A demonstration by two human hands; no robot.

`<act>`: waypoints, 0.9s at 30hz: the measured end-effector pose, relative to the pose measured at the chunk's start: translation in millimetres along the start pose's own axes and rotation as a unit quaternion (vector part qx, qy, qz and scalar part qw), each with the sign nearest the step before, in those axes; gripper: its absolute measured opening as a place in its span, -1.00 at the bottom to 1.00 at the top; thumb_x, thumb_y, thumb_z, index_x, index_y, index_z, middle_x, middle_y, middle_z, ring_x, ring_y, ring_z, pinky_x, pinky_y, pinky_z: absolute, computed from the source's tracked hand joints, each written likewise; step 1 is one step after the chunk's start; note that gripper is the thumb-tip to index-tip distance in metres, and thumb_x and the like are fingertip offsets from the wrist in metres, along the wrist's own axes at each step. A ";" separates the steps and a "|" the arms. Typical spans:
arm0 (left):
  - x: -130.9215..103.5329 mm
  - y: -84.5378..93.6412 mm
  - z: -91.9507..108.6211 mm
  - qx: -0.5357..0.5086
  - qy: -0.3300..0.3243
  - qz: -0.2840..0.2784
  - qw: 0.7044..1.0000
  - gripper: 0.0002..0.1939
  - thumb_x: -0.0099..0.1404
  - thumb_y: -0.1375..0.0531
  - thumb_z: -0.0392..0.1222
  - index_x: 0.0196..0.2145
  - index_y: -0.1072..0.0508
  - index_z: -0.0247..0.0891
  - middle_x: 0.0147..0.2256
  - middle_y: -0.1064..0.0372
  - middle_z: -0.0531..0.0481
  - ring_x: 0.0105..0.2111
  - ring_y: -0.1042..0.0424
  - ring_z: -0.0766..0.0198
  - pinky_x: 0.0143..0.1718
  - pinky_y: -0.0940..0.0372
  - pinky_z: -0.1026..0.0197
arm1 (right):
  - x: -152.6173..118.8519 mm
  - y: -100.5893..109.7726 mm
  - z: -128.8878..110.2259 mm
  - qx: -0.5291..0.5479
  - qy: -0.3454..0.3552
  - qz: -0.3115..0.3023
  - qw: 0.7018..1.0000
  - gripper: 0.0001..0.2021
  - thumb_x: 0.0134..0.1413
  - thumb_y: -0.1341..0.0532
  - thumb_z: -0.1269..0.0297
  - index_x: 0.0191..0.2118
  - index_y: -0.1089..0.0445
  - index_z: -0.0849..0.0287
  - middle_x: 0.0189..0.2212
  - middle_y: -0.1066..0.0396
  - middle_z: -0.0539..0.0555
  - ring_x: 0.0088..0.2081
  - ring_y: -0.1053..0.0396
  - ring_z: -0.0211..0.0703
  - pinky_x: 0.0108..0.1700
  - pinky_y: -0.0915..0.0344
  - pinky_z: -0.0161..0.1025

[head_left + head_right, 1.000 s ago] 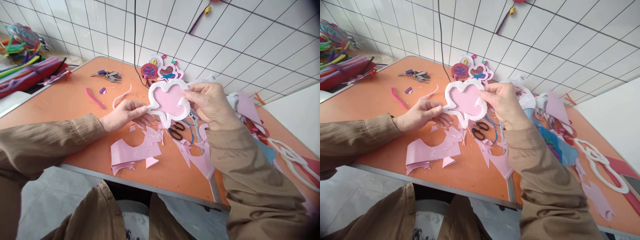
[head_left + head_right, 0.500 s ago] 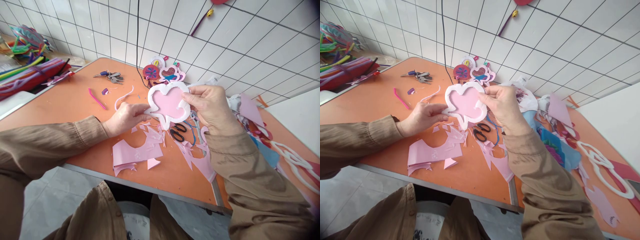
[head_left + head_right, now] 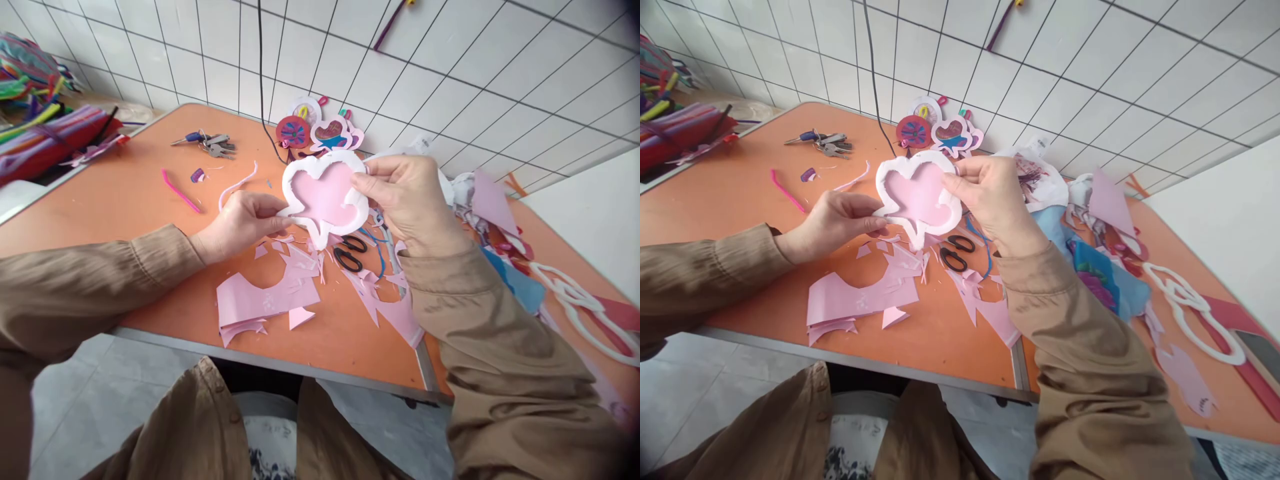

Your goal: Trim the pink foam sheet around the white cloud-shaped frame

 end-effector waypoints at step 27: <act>4.1 2.3 -8.6 -0.139 0.066 -0.131 0.979 -0.43 0.18 -0.54 0.27 -0.26 -0.67 -0.38 -0.31 -0.71 -0.25 -0.35 -0.70 0.07 -0.40 -0.54 0.22 | -11.9 -15.2 -11.3 -0.036 0.038 -0.029 0.998 -0.79 -0.08 -0.55 0.10 -0.47 -0.59 0.05 -0.48 -0.58 0.02 -0.44 -0.46 -0.08 -0.41 -0.40 -0.14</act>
Point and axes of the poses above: each hand's wrist, its own x-axis towards the middle knuckle, its own y-axis out of the back of the hand, z = x × y, the point moved 1 cm from there along x, towards the middle knuckle
